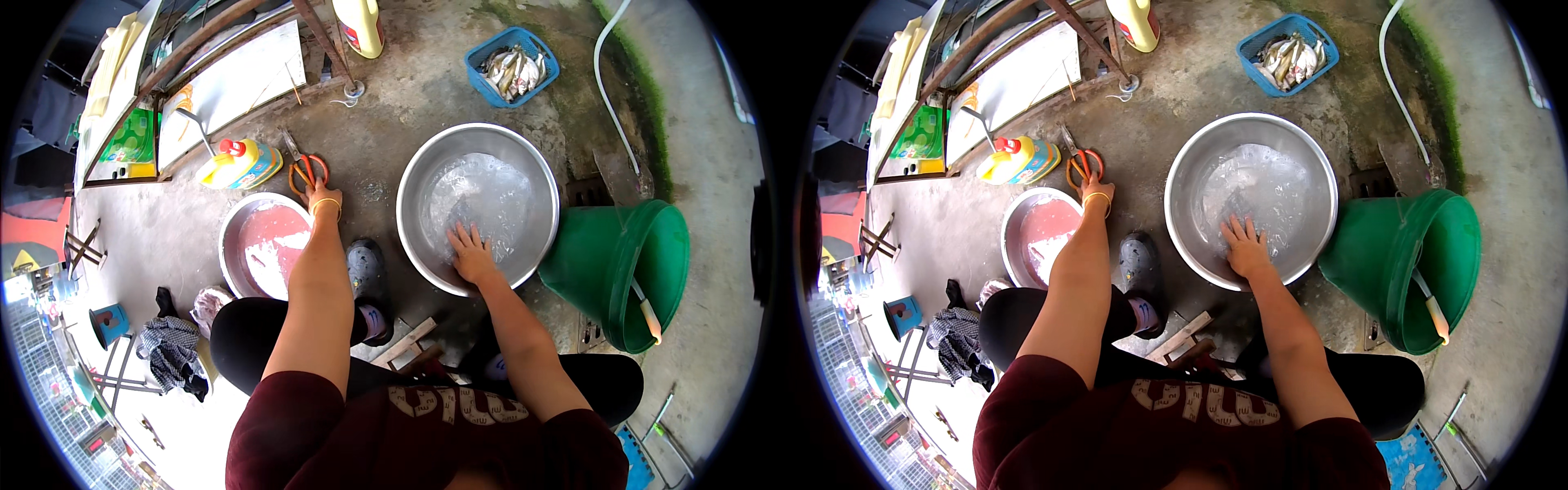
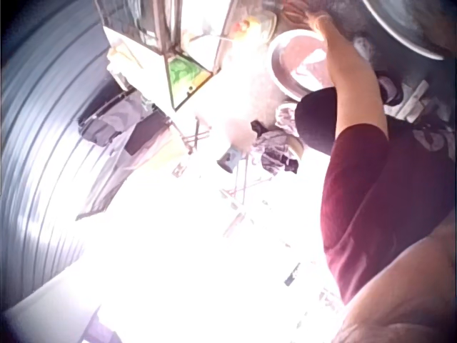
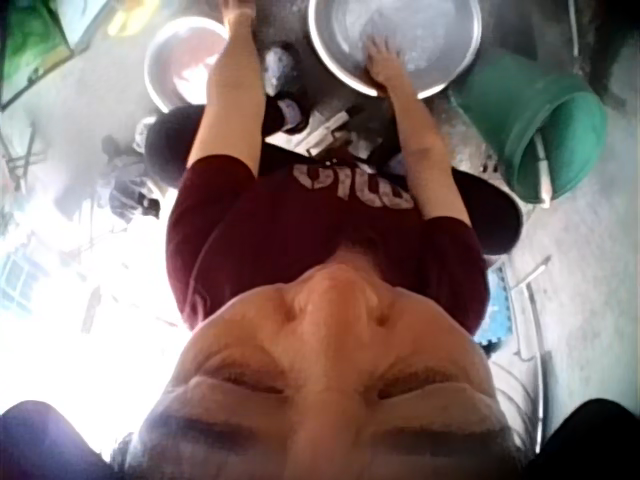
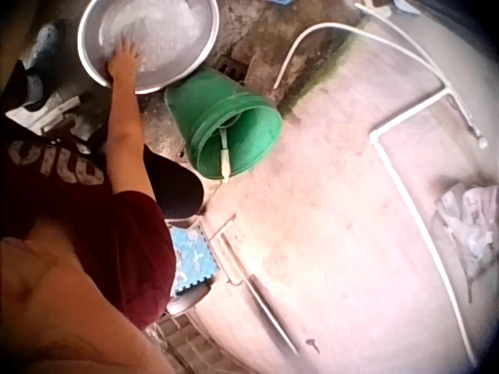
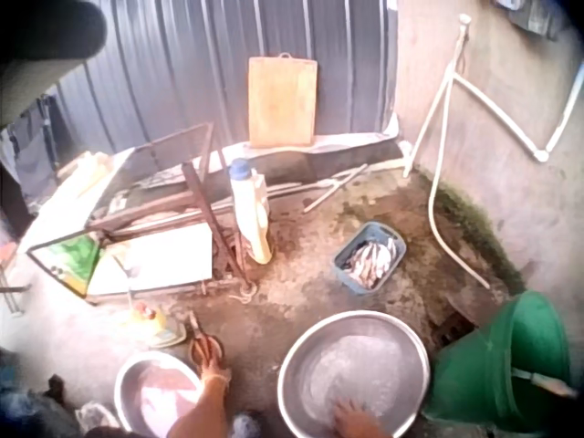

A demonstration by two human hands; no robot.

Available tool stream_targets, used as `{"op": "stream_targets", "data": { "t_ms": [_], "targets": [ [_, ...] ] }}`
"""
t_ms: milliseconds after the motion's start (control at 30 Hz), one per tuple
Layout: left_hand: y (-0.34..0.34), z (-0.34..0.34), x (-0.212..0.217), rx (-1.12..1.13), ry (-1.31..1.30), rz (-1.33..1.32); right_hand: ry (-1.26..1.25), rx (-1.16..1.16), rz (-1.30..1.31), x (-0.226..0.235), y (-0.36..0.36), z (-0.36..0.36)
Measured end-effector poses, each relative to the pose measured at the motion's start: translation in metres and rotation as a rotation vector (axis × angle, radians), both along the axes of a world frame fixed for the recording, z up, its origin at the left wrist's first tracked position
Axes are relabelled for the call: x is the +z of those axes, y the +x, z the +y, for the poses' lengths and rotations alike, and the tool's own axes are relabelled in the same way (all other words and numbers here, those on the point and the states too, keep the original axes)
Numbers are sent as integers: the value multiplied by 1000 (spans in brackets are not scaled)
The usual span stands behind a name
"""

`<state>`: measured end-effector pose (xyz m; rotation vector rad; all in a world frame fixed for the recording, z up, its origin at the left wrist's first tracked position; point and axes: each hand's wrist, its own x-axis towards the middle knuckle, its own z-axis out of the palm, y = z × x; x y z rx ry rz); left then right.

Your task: The person cleans small fish by hand in a large metal bowl filled with reddish water, scrubbing them and placing them into a blue tray. After finishing the fish, the person washes the metal bowl with a cloth and water, then rinses a pair of scissors in the bowl.

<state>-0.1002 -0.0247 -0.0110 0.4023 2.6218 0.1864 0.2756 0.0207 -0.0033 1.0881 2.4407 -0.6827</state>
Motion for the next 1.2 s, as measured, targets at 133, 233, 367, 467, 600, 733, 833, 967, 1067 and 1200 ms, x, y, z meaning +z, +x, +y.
{"op": "stream_targets", "data": {
  "t_ms": [133,233,367,467,600,733,833,967,1067,1200],
  "targets": [
    [3,-3,-1,-160,-168,15,-45,-1,-16,10,-6,2],
    [43,4,7,-249,-256,61,98,-13,63,-10,4,3],
    [40,-1,-12,8,-67,31,119,-291,41,6,-1,4],
    [64,4,3,-308,-121,151,260,-371,-32,-8,20,-2],
    [63,-11,-20,-456,-315,106,260,-301,22,-7,14,-11],
    [78,-15,-21,-368,-251,94,132,-340,66,-19,24,-10],
    [65,1,-5,-142,-7,133,50,-412,161,-34,32,-12],
    [26,52,55,394,679,-82,-145,-564,220,-53,29,5],
    [24,64,99,728,1225,-358,-316,-905,313,-48,33,12],
    [84,64,149,608,1657,-658,-398,-1095,435,-67,55,24]
  ]
}}
